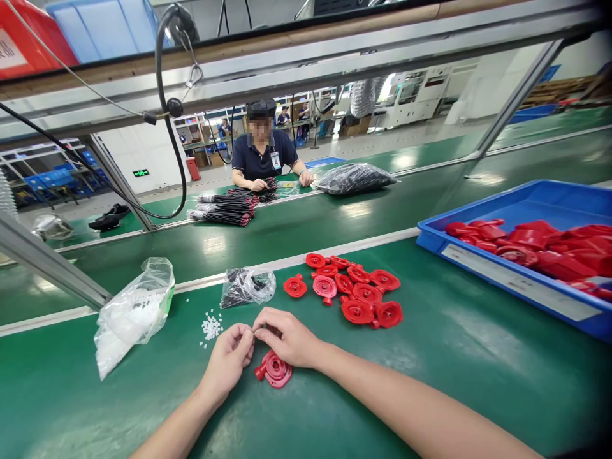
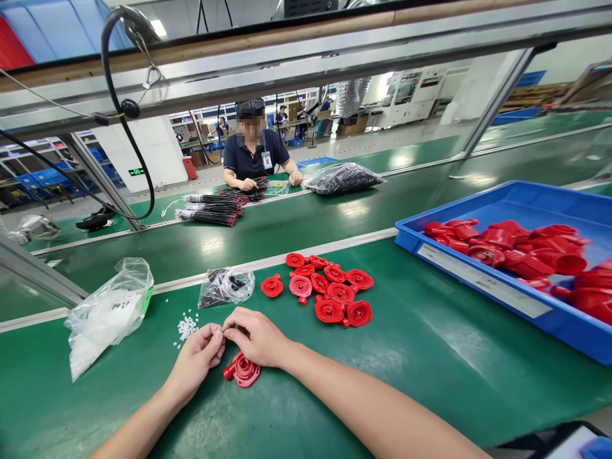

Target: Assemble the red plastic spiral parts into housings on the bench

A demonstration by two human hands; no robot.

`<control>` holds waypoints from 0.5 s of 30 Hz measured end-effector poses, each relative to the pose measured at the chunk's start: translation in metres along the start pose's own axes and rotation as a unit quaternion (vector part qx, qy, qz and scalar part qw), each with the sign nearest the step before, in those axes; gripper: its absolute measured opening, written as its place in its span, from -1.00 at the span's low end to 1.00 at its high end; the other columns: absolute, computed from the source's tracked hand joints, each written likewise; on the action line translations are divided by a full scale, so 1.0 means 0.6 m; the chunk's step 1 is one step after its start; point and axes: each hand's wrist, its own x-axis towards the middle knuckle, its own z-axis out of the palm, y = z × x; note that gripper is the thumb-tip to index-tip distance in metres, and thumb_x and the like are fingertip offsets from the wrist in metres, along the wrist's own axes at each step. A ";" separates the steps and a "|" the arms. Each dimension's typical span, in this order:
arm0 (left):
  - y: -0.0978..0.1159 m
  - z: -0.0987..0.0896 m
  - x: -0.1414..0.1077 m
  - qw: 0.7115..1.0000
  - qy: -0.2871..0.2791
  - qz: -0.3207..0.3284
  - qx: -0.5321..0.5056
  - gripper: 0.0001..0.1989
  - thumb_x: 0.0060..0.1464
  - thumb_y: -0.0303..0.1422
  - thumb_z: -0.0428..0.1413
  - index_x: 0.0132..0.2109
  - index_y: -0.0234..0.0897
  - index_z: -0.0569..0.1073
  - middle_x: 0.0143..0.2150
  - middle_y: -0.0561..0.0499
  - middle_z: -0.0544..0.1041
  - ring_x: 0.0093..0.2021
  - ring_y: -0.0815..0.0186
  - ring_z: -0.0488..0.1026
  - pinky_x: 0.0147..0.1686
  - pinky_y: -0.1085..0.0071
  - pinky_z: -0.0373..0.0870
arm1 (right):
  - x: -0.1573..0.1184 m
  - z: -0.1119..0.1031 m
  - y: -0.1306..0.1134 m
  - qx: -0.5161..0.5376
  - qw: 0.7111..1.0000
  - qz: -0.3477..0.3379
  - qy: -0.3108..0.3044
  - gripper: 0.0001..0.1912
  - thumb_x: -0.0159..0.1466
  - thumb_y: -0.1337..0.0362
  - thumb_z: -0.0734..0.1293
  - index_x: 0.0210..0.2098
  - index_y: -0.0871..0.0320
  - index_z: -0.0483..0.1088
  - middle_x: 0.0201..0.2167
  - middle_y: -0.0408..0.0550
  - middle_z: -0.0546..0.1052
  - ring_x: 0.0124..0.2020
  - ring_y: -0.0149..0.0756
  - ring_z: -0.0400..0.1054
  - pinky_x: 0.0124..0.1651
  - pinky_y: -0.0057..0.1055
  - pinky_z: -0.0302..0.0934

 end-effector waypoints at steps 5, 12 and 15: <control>-0.001 0.001 0.001 1.000 0.001 -0.002 -0.012 -0.42 0.01 0.19 0.29 -0.32 -0.27 0.36 -0.53 0.21 0.24 -0.55 0.49 0.07 -0.56 0.55 -0.06 | 0.000 0.001 -0.005 -0.017 1.000 -0.005 -0.002 -0.86 0.43 0.35 0.26 -0.21 0.16 0.48 -0.29 -0.08 0.50 -0.28 -0.31 0.37 -0.18 -0.41 0.23; -0.001 -0.003 0.004 0.999 0.013 -0.011 -0.038 -0.40 -0.02 0.19 0.31 -0.36 -0.27 0.34 -0.55 0.20 0.26 -0.57 0.51 0.04 -0.58 0.55 -0.10 | -0.006 0.013 -0.011 -0.079 0.996 -0.030 0.015 -0.76 0.46 0.35 0.22 -0.10 0.17 0.54 -0.24 -0.02 0.56 -0.25 -0.28 0.43 -0.17 -0.40 0.29; 0.001 -0.005 0.005 0.999 0.012 -0.018 -0.049 -0.40 -0.03 0.18 0.32 -0.38 -0.27 0.33 -0.56 0.20 0.27 -0.57 0.52 0.03 -0.58 0.55 -0.09 | -0.011 0.017 -0.006 -0.099 0.993 -0.065 0.013 -0.73 0.47 0.34 0.21 -0.06 0.17 0.56 -0.29 0.00 0.56 -0.32 -0.28 0.41 -0.24 -0.40 0.29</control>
